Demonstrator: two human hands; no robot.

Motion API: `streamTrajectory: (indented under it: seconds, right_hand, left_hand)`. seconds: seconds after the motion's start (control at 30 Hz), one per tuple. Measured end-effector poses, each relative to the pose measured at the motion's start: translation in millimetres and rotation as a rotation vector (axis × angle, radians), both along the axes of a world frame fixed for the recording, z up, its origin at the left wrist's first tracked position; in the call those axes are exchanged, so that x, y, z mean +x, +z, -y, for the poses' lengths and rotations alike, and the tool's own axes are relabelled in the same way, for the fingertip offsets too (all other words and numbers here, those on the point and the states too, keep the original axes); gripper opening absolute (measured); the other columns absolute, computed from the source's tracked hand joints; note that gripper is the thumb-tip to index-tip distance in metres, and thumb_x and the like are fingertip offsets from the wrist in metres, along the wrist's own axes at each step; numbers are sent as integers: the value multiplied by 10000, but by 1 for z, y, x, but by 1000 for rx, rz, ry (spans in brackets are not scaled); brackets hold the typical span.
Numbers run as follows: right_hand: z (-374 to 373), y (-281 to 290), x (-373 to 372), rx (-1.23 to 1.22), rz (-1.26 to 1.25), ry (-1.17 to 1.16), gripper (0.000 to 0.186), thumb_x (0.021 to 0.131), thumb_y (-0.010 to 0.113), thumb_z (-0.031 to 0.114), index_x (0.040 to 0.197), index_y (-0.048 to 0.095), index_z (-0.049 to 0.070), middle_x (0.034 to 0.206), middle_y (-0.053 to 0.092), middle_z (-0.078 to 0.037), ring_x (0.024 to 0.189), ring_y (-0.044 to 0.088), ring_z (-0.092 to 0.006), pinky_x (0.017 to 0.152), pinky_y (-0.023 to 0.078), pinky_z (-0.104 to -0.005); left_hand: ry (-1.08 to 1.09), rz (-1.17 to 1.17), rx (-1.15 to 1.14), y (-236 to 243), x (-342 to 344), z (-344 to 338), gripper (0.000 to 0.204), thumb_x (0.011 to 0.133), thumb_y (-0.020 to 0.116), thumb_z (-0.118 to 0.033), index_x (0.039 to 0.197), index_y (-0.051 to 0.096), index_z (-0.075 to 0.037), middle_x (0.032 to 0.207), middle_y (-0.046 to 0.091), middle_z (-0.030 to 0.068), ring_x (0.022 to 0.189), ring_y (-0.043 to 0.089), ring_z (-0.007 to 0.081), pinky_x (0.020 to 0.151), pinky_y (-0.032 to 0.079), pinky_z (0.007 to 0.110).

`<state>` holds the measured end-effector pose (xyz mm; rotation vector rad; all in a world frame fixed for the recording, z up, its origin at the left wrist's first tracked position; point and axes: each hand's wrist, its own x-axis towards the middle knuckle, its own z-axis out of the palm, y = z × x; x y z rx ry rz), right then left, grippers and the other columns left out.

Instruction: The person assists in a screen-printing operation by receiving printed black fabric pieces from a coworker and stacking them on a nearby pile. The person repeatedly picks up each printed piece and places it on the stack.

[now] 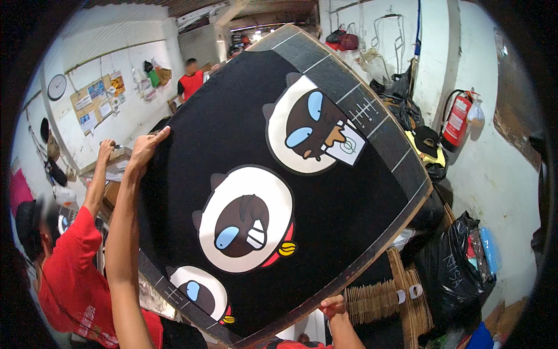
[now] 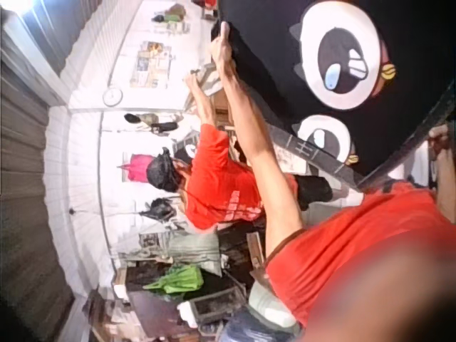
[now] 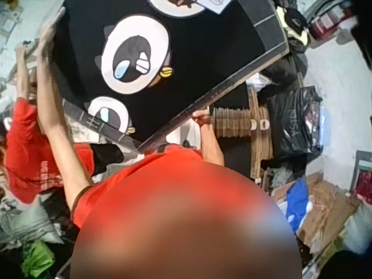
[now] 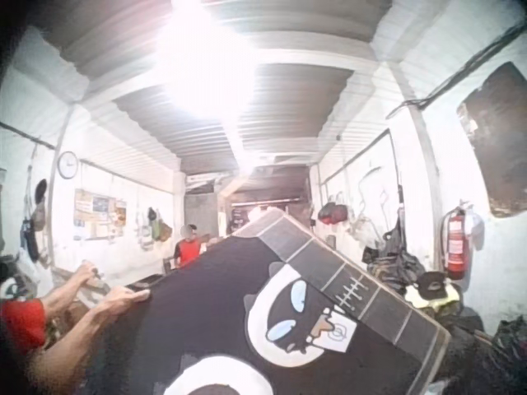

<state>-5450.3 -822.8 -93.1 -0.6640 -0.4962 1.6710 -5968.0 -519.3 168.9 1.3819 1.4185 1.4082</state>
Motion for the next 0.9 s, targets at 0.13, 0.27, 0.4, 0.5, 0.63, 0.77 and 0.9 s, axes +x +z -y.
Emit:
streamTrajectory:
  seconds: [0.13,0.27,0.4,0.5,0.63,0.77,0.9]
  right_hand:
    - [2,-32,5,-190,-3,123,283,681,685,-54,943,644,46,899,646,-95,839,629,-199,732,512,-286]
    - [30,-28,-12,-437,777,506,467,782,661,73,1227,537,-3,1196,582,-130,1077,558,-209,951,418,-309]
    - [39,52,-64,-248,948,788,512,848,639,223,1288,482,13,1234,559,-136,1104,512,-168,961,396,-299]
    - [27,175,-69,273,964,854,518,850,636,125,1319,448,13,1282,529,-139,1191,485,-194,1006,368,-321]
    - [12,326,-48,609,1175,417,496,768,695,312,1068,621,-76,1008,656,-209,930,653,-302,877,475,-349]
    - [-35,335,-27,189,1426,78,418,829,642,157,1197,549,-17,1077,646,-146,963,629,-189,862,486,-310]
    - [-102,244,15,10,1773,638,458,890,581,309,1213,529,-12,1111,624,-123,993,584,-189,844,468,-314]
  left_hand:
    - [72,-203,92,25,25,13,466,754,699,-497,665,672,-41,574,568,-14,476,467,74,453,338,249]
    - [-17,-286,367,35,87,45,428,771,716,-385,541,543,-68,525,458,-45,478,394,43,423,279,248]
    - [-54,-679,681,23,142,71,433,648,792,-398,645,618,-1,545,550,141,492,492,125,494,401,299]
    - [-175,-664,1015,-7,191,87,587,551,769,-551,493,433,-73,458,439,90,422,475,247,441,370,346]
    - [-326,-621,1143,-34,229,78,605,529,742,-607,491,408,-104,480,455,32,433,475,196,456,376,308]
    - [-466,-589,1185,-47,229,61,592,520,757,-593,492,407,-116,483,443,17,440,468,181,458,363,299]
    - [-585,-625,1187,-53,223,52,537,563,769,-541,509,432,-125,494,415,-15,455,449,138,478,329,276]
